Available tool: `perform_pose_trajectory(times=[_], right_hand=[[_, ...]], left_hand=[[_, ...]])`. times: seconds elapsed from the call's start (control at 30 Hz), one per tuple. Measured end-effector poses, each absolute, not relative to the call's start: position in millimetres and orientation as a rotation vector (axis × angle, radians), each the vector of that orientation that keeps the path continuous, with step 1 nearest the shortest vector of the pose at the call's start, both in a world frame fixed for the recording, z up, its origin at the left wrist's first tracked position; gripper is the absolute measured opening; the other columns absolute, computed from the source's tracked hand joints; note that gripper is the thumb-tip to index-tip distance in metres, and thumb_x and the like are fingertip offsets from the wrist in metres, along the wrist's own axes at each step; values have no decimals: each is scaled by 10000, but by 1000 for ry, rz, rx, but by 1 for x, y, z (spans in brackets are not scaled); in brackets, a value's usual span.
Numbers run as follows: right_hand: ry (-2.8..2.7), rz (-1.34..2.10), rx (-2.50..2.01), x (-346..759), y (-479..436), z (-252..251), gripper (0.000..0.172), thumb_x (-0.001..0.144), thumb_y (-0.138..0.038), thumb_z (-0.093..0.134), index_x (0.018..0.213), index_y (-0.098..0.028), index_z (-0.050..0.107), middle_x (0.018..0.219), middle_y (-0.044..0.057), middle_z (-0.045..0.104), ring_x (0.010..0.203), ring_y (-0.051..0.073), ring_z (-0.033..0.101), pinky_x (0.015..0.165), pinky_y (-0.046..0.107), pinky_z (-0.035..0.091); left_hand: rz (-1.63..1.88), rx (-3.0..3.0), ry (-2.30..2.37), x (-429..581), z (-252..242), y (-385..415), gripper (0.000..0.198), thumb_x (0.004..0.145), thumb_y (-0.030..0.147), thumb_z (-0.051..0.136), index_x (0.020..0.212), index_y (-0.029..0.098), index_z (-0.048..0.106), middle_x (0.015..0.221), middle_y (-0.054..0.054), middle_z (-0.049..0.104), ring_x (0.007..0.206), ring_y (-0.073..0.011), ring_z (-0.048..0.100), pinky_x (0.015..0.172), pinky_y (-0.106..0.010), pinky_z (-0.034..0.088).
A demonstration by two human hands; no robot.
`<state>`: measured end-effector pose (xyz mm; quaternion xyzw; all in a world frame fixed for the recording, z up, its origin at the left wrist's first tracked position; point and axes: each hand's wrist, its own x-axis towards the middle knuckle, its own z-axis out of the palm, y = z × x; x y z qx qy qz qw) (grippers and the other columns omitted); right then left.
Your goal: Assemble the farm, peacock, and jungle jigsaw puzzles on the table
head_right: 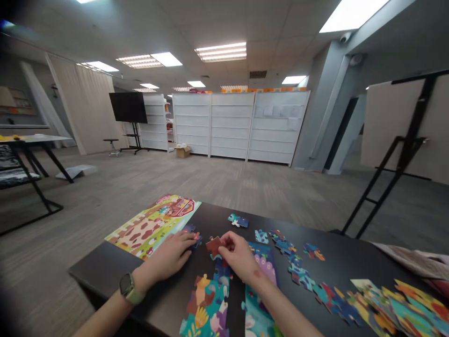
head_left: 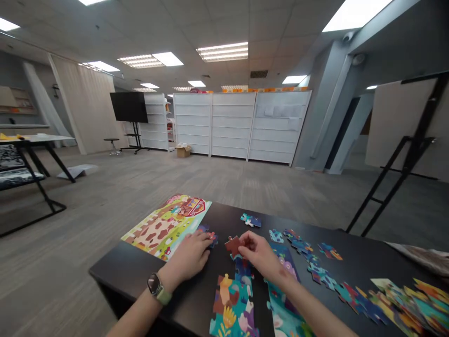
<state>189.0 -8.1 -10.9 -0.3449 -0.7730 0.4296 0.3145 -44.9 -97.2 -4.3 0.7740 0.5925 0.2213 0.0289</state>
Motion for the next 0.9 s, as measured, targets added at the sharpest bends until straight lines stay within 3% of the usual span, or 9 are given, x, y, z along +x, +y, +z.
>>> perform_pose_trajectory(times=[0.2, 0.37, 0.5, 0.6, 0.7, 0.9], right_hand=[[-2066, 1186, -838, 186, -22, -18, 483, 793, -205, 557, 1274, -222, 611, 854, -5, 615, 695, 152, 578, 644, 263, 472], [-2099, 1168, -852, 184, -24, -23, 387, 809, -221, 538, 1173, -219, 668, 839, 3, 591, 739, 174, 596, 679, 283, 485], [-1931, 1316, -847, 184, -17, -25, 396, 784, -310, 568, 1163, -215, 633, 784, -30, 505, 629, 151, 564, 587, 273, 477], [-1811, 1357, -839, 190, -6, -17, 409, 790, -352, 575, 1180, -227, 599, 774, -38, 507, 623, 150, 574, 576, 271, 490], [-1802, 1310, -857, 195, -3, -8, 385, 803, -323, 558, 1176, -234, 594, 763, -42, 514, 631, 144, 583, 588, 263, 509], [-1974, 1210, -878, 166, -20, -16, 414, 737, -107, 587, 1136, -197, 651, 737, -42, 623, 589, 108, 599, 540, 196, 466]], left_hand=[[753, 2228, 1950, -85, 1, -137, 341, 921, 200, 553, 1244, 189, 661, 1287, -111, 655, 1191, -269, 599, 1048, -423, 469], [799, 2144, 1989, -83, -17, -177, 440, 816, 295, 733, 1249, 233, 682, 1379, -123, 605, 1288, -335, 540, 1103, -511, 432], [909, 2084, 2115, -69, -28, -182, 492, 855, 285, 687, 1337, 211, 621, 1386, -138, 607, 1289, -334, 554, 1112, -532, 437], [945, 2086, 2143, -62, -30, -175, 430, 869, 298, 661, 1289, 203, 647, 1280, -133, 679, 1201, -332, 622, 1103, -557, 443], [1005, 2140, 2074, -59, -35, -165, 348, 865, 260, 603, 1197, 202, 688, 1199, -121, 718, 1107, -310, 678, 1010, -500, 538], [1227, 2225, 1995, -69, -57, -150, 481, 751, 200, 608, 1227, 238, 659, 1083, -55, 771, 943, -259, 756, 811, -333, 639]])
